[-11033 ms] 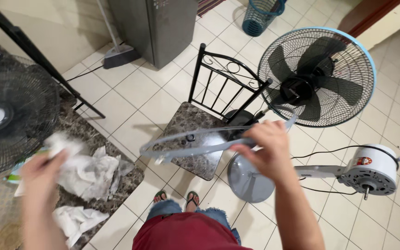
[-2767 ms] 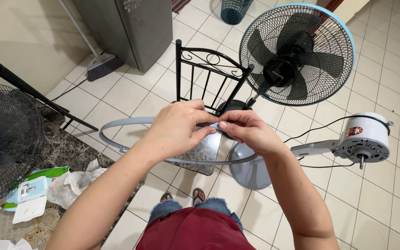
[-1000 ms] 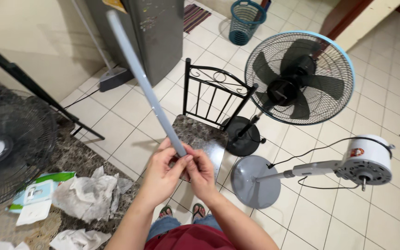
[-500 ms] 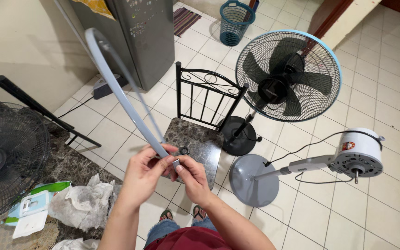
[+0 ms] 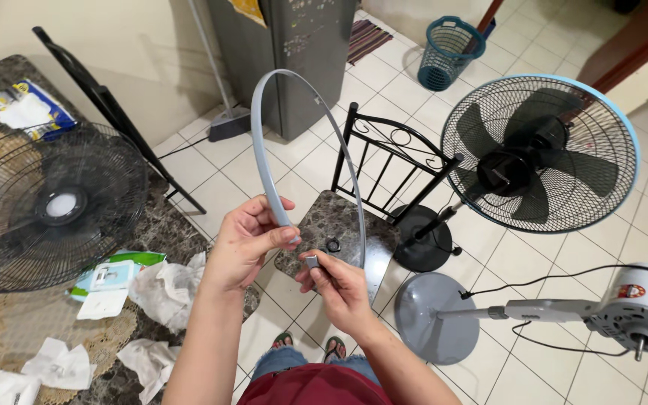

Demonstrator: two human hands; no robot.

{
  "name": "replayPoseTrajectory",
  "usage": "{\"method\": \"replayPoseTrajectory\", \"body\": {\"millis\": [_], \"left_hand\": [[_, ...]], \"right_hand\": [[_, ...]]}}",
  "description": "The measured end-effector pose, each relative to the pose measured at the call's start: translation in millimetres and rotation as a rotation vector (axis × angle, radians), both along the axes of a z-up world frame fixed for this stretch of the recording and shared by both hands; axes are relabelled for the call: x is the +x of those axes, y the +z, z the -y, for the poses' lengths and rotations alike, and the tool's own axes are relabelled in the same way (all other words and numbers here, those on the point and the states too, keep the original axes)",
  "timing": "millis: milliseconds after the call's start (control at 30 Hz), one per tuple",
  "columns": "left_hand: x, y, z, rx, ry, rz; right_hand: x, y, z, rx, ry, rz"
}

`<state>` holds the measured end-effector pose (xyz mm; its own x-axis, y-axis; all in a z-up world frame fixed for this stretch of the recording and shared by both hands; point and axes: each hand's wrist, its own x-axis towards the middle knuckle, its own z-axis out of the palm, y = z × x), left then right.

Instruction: The person disassembles a standing electric fan by removing the front grille, wiping the fan blades with a tissue, and cleaning the grille ring. They then reassemble the fan by reattaching the front grille and securing the central hub cap.

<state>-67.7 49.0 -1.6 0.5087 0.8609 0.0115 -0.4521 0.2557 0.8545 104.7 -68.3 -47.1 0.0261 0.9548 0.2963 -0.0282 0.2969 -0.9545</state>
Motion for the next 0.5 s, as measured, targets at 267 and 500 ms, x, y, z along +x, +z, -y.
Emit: {"method": "replayPoseTrajectory", "body": {"millis": [267, 500], "left_hand": [[-2.5, -6.9, 0.2, 0.017, -0.019, 0.027], [3.6, -6.2, 5.0, -0.014, -0.079, -0.003]], "right_hand": [[-3.1, 2.3, -4.2, 0.016, -0.011, 0.045], [-4.0, 3.4, -3.5, -0.024, -0.012, 0.01]]}}
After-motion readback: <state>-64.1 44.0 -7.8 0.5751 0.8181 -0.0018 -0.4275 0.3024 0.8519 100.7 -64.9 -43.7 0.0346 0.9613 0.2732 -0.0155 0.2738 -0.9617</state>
